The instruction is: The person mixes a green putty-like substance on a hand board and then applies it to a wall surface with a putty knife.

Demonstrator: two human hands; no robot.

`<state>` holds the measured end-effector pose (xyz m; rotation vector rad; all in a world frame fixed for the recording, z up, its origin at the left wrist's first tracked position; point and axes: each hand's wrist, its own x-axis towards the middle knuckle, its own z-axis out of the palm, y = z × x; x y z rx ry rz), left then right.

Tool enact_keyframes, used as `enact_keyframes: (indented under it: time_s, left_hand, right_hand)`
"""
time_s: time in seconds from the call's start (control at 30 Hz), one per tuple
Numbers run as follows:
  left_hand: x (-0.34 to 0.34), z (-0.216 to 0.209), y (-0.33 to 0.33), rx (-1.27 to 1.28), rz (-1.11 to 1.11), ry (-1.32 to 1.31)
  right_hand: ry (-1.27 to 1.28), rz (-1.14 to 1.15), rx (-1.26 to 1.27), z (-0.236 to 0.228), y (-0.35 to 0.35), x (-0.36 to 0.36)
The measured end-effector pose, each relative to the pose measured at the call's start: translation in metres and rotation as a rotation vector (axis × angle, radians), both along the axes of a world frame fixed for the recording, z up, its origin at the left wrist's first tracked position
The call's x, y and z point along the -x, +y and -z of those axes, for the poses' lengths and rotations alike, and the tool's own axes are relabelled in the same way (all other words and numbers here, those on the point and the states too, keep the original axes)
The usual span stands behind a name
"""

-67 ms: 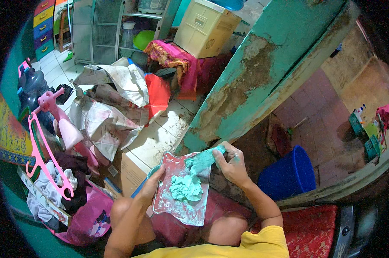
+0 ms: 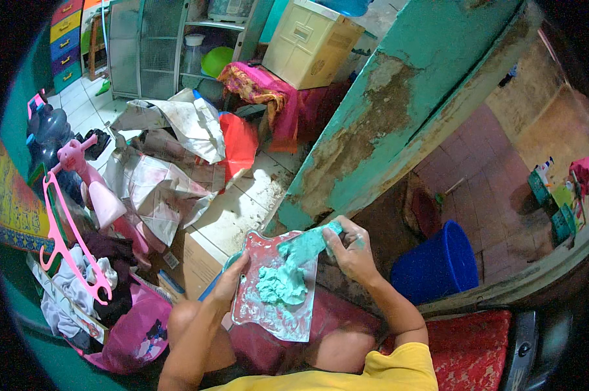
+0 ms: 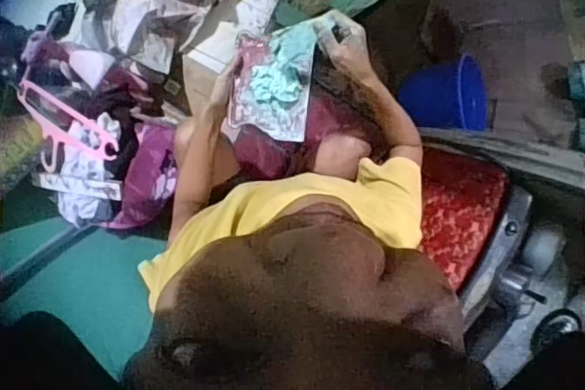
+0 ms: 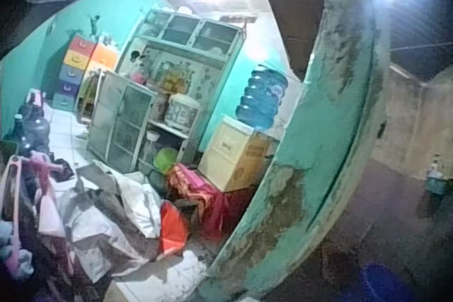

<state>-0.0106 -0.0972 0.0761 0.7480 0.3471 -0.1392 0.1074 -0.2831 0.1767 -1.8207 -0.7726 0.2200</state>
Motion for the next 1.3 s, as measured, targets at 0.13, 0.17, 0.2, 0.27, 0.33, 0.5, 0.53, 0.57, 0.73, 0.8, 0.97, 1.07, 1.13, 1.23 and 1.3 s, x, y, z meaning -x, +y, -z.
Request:
enact_keyframes:
  time_s: [0.13, 0.17, 0.2, 0.27, 0.33, 0.5, 0.53, 0.57, 0.73, 0.8, 0.97, 1.07, 1.13, 1.23, 1.3]
  left_hand:
    - [-0.001, -0.002, -0.003, -0.05, -0.019, -0.073]
    - [0.002, -0.01, -0.004, -0.086, -0.063, -0.028]
    - [0.002, -0.016, -0.004, -0.121, -0.107, 0.016]
    - [0.003, -0.006, 0.003, -0.112, -0.098, -0.046]
    - [0.003, -0.009, 0.002, -0.009, -0.087, 0.042]
    - [0.008, -0.008, 0.0, 0.096, -0.127, 0.015]
    - [0.008, -0.008, 0.001, 0.117, -0.076, -0.016]
    - [0.008, -0.003, 0.001, 0.142, -0.074, -0.036]
    - [0.003, 0.007, 0.0, 0.191, -0.11, -0.054]
    - [0.001, 0.004, 0.001, 0.171, -0.131, -0.052]
    - [0.001, -0.002, 0.002, 0.082, -0.173, -0.058]
    - [0.0, 0.004, 0.005, 0.076, -0.136, -0.063]
    - [0.0, -0.001, 0.002, 0.085, -0.144, -0.075]
    - [0.0, 0.001, 0.002, 0.146, -0.13, -0.062]
    - [0.001, 0.005, 0.003, 0.162, -0.13, -0.034]
  right_hand:
    - [-0.154, -0.063, 0.207, 0.005, 0.004, 0.008]
    - [-0.197, -0.056, 0.102, 0.015, 0.003, 0.001]
    - [-0.184, 0.029, 0.06, 0.014, -0.002, -0.005]
    - [-0.046, 0.143, 0.027, 0.003, -0.008, -0.008]
    - [0.054, 0.198, -0.018, -0.008, -0.018, -0.005]
    - [-0.153, 0.163, -0.043, -0.002, -0.01, 0.021]
    - [-0.195, 0.131, -0.039, 0.003, -0.009, 0.023]
    - [-0.237, 0.1, -0.037, 0.007, -0.008, 0.026]
    - [0.149, 0.062, -0.062, 0.019, -0.004, 0.026]
    - [0.368, 0.014, -0.063, 0.031, -0.007, 0.018]
    - [0.276, 0.11, 0.009, 0.042, -0.016, -0.006]
    - [0.2, 0.184, -0.045, 0.028, -0.023, -0.005]
    - [0.172, 0.214, -0.104, 0.013, -0.024, 0.003]
    - [-0.205, 0.213, -0.075, 0.013, -0.024, 0.019]
    - [-0.48, -0.055, -0.087, 0.029, -0.038, 0.024]
